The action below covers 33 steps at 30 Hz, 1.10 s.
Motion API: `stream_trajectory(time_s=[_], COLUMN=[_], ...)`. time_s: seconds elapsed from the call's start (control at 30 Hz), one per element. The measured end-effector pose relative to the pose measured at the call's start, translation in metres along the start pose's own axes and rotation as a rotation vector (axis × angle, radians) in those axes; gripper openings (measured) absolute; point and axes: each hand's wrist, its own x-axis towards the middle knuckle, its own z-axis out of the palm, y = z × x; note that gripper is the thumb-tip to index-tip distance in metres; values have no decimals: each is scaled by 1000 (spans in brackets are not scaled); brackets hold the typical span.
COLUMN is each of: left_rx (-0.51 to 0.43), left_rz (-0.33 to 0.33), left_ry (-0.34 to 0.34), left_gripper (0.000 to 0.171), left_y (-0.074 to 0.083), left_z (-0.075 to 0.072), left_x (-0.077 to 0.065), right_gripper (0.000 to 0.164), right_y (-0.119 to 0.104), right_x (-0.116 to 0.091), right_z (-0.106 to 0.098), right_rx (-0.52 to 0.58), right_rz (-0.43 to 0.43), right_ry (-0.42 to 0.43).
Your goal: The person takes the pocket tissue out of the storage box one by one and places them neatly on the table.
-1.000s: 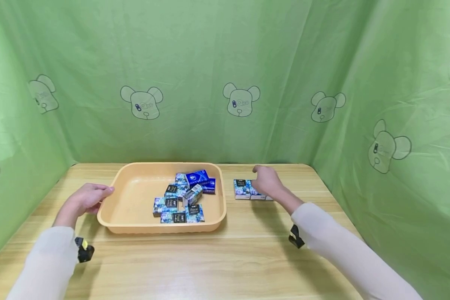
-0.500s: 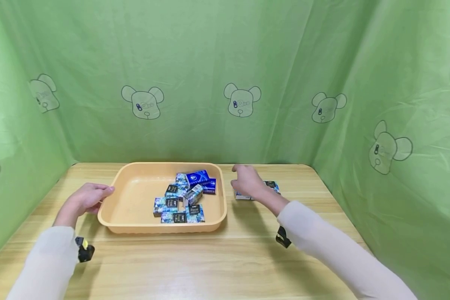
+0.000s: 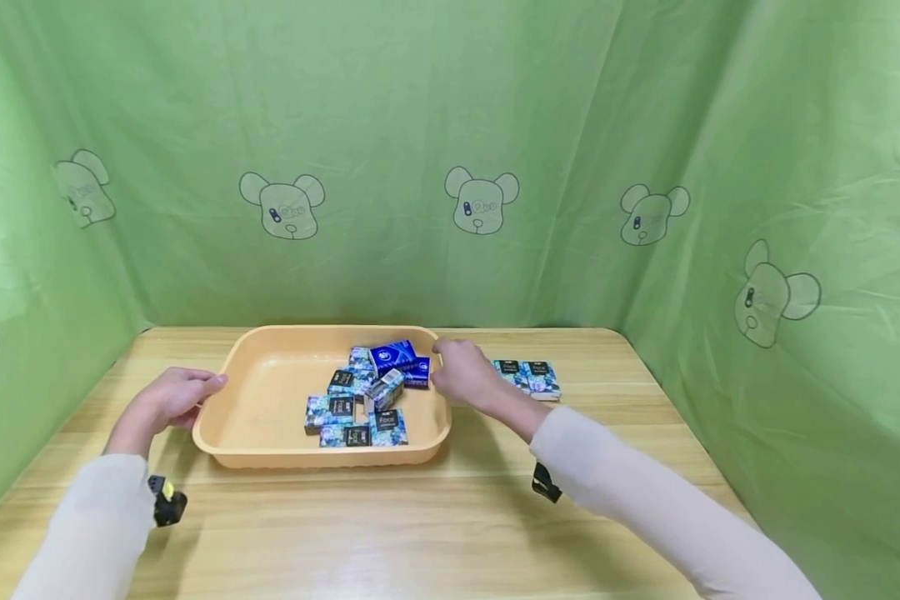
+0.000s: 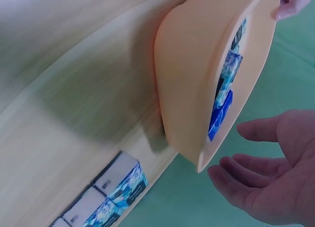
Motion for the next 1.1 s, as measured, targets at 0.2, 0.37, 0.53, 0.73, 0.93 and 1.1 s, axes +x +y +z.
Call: stream_trajectory(time_s=[0.2,0.37,0.53,0.73,0.93,1.1], left_rx=[1,7,10,1,-1,14], left_rz=[1,6,9,9,11,17], left_ry=[2,-4,6,2,-1,-5], left_gripper=[65,65,65,65,66,66], left_y=[-1,-2,-2,-3,-2,-2], left_z=[-1,0,-1,-1,-1,-1], left_x=[-1,-1,-1,-1,-1,-1], right_gripper=[47,37,37,34,37,41], right_y=[-12,-18,-25,-30,-32,-35], right_x=[-2,-4,-5,-8,-10,-12], right_z=[7,14,23,34,40,44], right_rx=[-9,18,11,-71,-45,-61], right_rz=[-22,-67,-85,-141,-150,-126], right_ry=[-55,-70,-86,-121,-149,-174])
